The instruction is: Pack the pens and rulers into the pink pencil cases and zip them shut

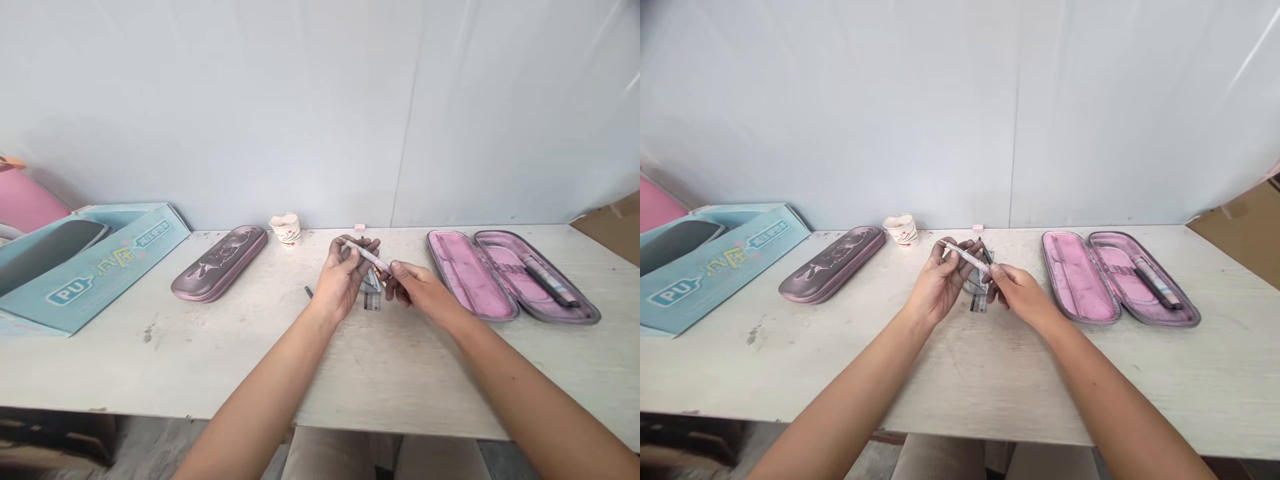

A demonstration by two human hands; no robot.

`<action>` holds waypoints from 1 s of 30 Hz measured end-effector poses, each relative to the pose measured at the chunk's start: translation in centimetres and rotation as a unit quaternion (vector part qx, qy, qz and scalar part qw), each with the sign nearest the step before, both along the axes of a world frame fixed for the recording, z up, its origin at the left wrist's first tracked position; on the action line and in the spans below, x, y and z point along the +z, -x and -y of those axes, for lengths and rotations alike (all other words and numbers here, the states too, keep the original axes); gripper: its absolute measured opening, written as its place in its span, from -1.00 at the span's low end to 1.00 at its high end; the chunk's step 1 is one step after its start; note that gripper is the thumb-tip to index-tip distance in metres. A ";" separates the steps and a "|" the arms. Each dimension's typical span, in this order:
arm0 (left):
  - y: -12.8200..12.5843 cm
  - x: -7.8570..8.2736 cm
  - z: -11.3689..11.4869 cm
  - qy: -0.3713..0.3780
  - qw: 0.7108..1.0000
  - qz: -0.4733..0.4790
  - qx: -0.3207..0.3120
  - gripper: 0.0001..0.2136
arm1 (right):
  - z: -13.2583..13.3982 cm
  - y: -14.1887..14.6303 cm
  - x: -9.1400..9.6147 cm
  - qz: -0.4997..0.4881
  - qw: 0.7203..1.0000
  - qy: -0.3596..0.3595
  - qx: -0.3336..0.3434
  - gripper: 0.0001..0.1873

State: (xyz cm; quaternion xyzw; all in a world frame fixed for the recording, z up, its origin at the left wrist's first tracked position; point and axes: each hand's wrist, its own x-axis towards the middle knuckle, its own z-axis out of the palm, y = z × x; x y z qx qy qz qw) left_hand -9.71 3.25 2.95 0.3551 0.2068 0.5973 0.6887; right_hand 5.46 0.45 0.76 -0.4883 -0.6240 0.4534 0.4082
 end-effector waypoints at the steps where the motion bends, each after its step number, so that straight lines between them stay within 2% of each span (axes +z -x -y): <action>1: 0.1 -0.3 -0.1 -0.004 1.000 -0.020 0.011 -0.84 | 0.2 0.1 0.0 0.027 1.000 -0.014 0.002 -0.53; 3: 0.4 -0.8 -0.1 -0.006 0.996 -0.081 0.029 -0.84 | 0.3 0.0 0.1 0.086 0.994 -0.057 -0.039 -0.51; 6: 1.0 -1.4 0.0 0.013 0.986 -0.163 0.015 -0.79 | 0.1 -0.7 -0.2 0.155 0.969 -0.143 -0.125 -0.63; 9: 1.4 -1.5 0.2 0.029 0.980 -0.195 -0.003 -0.75 | -0.1 -1.4 -0.7 0.145 0.959 -0.190 -0.151 -0.70; 14: 1.7 -1.7 0.3 0.019 0.975 -0.221 -0.008 -0.75 | -0.1 -1.9 -0.8 0.071 0.986 -0.095 -0.116 -0.59; 17: 1.7 -1.8 0.2 0.016 0.972 -0.236 -0.013 -0.73 | 0.0 -2.1 -0.6 0.086 0.985 -0.102 -0.113 -0.65; 20: 1.7 -1.8 0.2 0.013 0.970 -0.243 -0.007 -0.72 | 0.0 -2.2 -0.3 0.042 0.986 -0.119 -0.112 -0.64; 24: 1.7 -1.8 0.2 0.013 0.966 -0.257 -0.010 -0.72 | -0.1 -2.1 -0.4 0.016 0.994 -0.052 -0.097 -0.62; 26: 1.6 -1.8 0.2 0.011 0.963 -0.269 -0.007 -0.72 | -0.2 -2.1 -0.5 0.040 0.992 -0.057 -0.109 -0.65; 30: 1.8 -1.7 0.1 0.007 0.960 -0.281 0.020 -0.71 | -0.3 -2.1 -1.0 0.071 0.977 -0.126 -0.159 -0.77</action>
